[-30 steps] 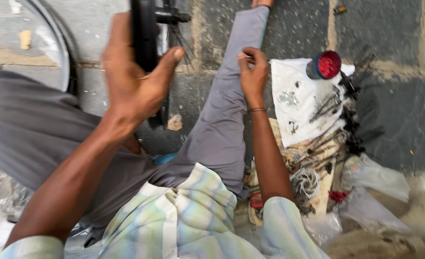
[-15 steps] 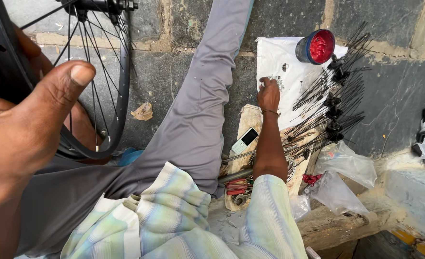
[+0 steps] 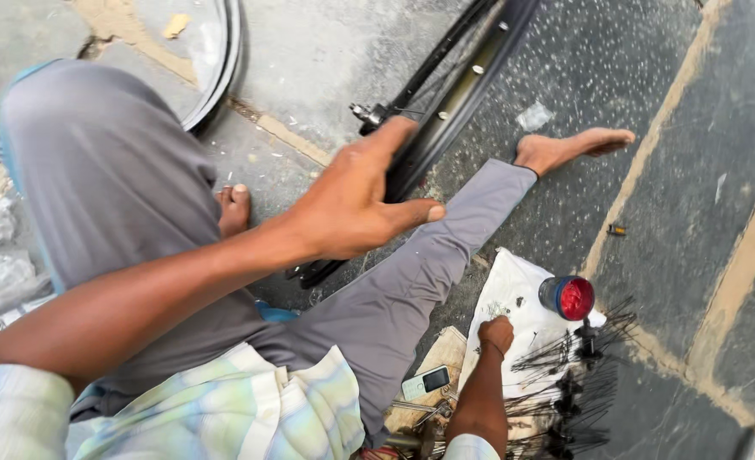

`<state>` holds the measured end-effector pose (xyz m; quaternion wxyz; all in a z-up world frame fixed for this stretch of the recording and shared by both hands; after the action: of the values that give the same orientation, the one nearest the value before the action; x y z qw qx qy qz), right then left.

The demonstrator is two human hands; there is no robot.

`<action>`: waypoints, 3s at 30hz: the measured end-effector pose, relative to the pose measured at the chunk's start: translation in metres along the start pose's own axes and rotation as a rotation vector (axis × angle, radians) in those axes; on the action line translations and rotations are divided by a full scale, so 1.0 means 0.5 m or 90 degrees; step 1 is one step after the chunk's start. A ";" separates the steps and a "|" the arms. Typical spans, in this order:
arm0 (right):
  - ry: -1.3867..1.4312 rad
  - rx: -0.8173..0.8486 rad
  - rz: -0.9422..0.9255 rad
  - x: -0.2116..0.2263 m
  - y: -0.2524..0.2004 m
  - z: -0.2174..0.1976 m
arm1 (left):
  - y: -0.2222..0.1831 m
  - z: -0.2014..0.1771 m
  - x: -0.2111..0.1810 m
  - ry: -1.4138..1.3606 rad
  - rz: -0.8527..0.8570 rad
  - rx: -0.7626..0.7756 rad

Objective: The person builds a bicycle wheel by inserting spokes into a hub and threading them through a rim, performing these actions by hand while sitting on the floor.

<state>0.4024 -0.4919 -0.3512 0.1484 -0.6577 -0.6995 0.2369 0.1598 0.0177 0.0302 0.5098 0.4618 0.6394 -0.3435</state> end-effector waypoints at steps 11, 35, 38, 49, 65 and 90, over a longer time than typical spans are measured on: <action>0.561 -0.018 -0.766 0.553 -0.522 -0.657 | -0.012 0.048 0.012 0.004 0.064 0.028; 0.064 -0.070 -0.886 0.814 -0.798 -0.700 | -0.024 0.042 -0.020 -0.063 0.281 0.008; 0.071 -0.128 -0.851 0.809 -0.802 -0.688 | -0.025 0.034 -0.027 -0.071 0.243 0.022; 1.007 0.438 -0.834 0.832 -0.536 -0.441 | -0.038 -0.042 -0.046 0.240 0.235 -0.185; 1.175 0.582 -1.006 0.894 -0.557 -0.446 | -0.050 -0.065 -0.014 0.155 0.248 -0.112; 1.141 0.547 -1.014 0.900 -0.579 -0.440 | -0.061 -0.080 -0.019 0.170 0.230 -0.099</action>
<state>0.2298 -0.0227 -0.0600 0.8679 0.1143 -0.4218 -0.2362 0.1183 0.0415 0.0481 0.5083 0.5693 0.6325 -0.1320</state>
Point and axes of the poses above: each hand's wrist, its own y-axis towards the middle knuckle, its own z-axis out of the palm, x = y × z, the point moved 10 cm from there along y, towards the middle knuckle, and after that the axes turned 14 degrees about x, right-handed, at the moved point
